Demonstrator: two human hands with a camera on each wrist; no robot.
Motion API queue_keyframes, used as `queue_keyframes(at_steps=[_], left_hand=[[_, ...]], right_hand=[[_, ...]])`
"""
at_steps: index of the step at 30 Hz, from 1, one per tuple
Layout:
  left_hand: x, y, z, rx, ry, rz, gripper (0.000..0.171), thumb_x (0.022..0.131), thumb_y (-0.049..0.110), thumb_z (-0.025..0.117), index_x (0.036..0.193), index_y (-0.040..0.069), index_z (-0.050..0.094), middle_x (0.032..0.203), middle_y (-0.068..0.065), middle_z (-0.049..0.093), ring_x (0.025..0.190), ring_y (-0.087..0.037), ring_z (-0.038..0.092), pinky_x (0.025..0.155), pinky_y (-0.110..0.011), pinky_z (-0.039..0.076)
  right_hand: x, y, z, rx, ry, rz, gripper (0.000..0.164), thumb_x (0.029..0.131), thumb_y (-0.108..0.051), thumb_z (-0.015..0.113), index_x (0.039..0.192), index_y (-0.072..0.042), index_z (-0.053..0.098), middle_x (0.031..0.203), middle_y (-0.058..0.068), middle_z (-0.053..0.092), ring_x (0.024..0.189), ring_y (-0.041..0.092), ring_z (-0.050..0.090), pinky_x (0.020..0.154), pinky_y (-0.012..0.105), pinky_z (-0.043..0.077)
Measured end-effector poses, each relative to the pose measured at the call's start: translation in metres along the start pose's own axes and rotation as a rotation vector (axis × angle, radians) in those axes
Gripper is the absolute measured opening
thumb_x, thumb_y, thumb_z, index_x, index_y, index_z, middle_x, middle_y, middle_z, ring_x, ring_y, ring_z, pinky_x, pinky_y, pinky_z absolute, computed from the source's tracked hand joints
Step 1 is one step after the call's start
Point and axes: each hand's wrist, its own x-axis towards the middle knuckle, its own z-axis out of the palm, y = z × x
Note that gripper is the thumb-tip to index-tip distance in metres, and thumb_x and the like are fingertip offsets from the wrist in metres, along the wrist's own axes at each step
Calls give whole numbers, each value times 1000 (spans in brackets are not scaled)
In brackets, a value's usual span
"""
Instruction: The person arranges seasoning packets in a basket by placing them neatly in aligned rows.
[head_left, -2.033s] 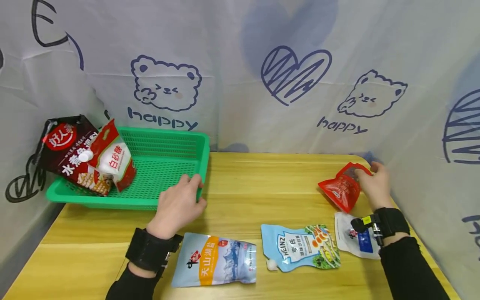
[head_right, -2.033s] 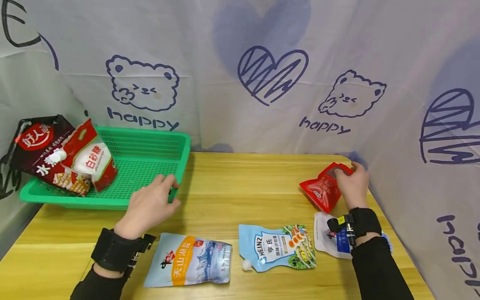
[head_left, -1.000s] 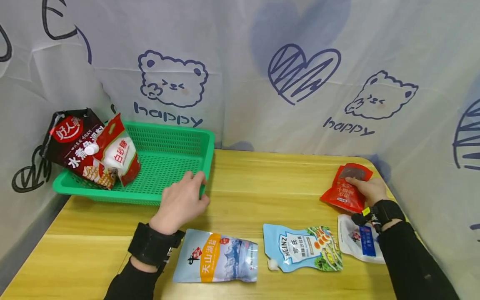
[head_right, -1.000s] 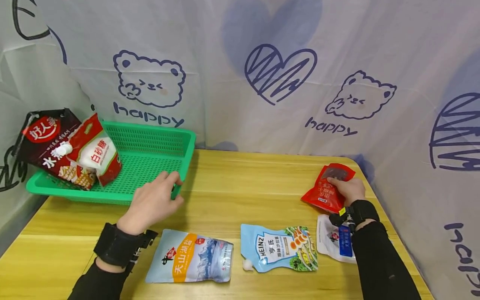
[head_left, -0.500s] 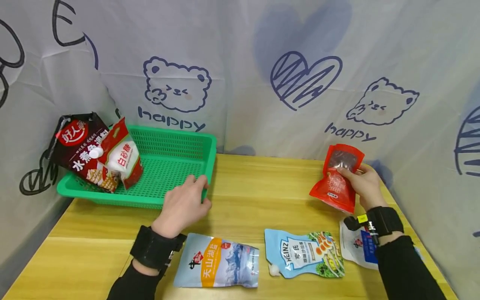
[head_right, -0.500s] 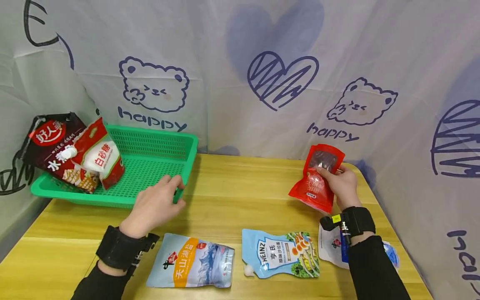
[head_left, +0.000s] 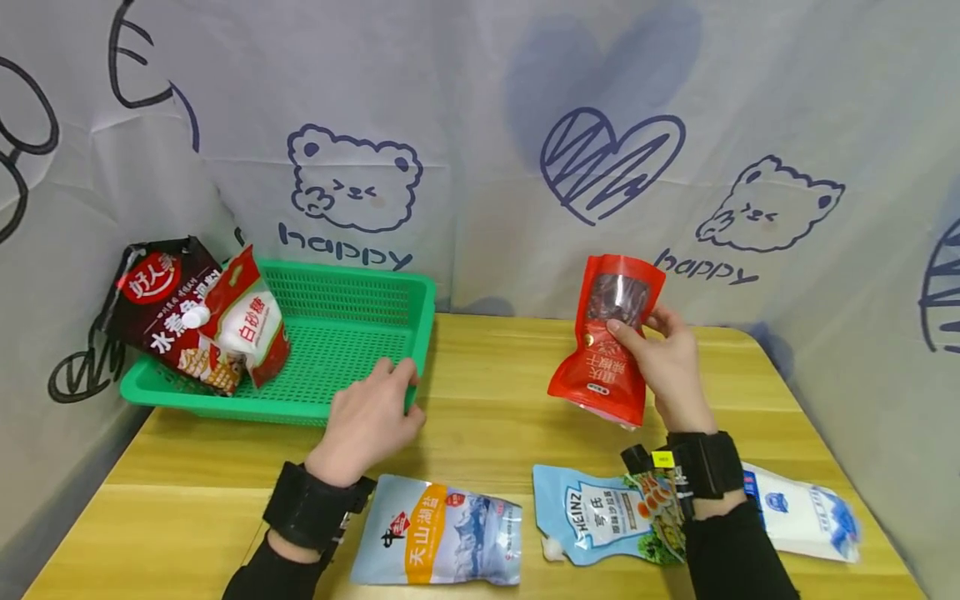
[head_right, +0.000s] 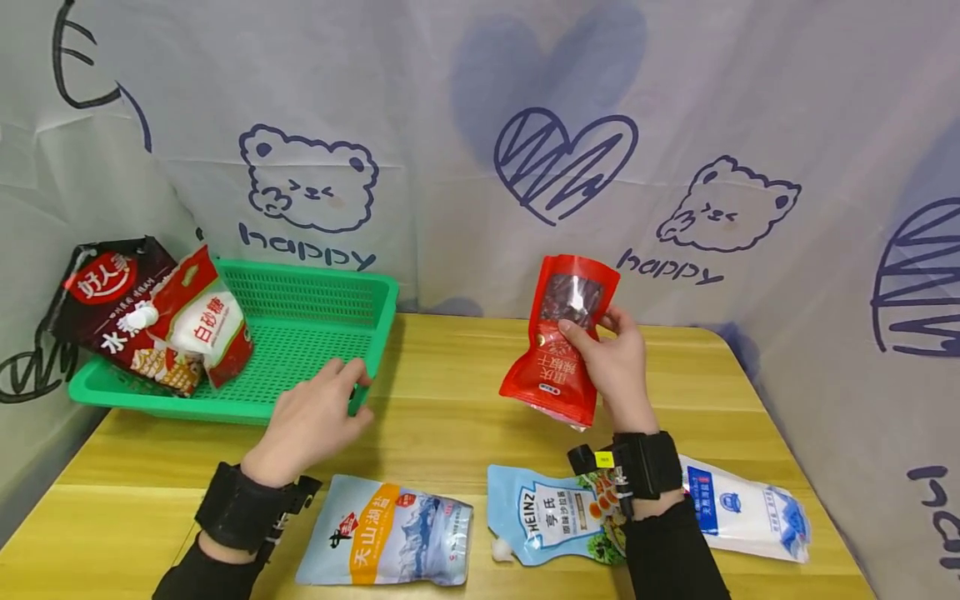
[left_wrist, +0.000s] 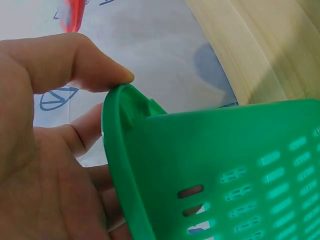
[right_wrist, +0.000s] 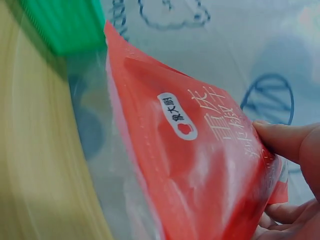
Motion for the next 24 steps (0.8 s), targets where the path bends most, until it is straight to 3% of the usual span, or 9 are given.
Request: queue_keyframes(at_steps=[5,11,19,24], left_hand=[[1,1,0,-2,10,-2,24,87,13,75,108,10,64,87,-5,53,51,-19,41,42,-31,31],[1,5,-1,-4,-11,-45,25,87,12,74,110,10,63,90,-7,55,52,-20,42,43,-32,32],[8,22,-14,27,-138,-106,29,89,4,67,117,10,66,101,-13,62,59,-25,52,48,-38,41],[8,22,-19,-2,-146,-185,27,92,11,69,119,12,67,101,-9,64,63,-25,53,53,-39,43]], right_hand=[[-18,-8,26,58,-52,-60,83,96,-36,76,160,-6,32,150,13,48,116,32,60,93,34,58],[-39,-9,54,79,-123,-104,76,94,-28,79,156,-8,40,144,12,52,113,32,65,92,42,60],[-54,-7,68,58,-174,-152,73,92,-23,82,153,-10,44,143,10,54,114,32,67,93,48,59],[-59,-6,73,71,-215,-151,73,91,-24,83,152,-10,46,142,10,56,113,31,68,91,47,60]])
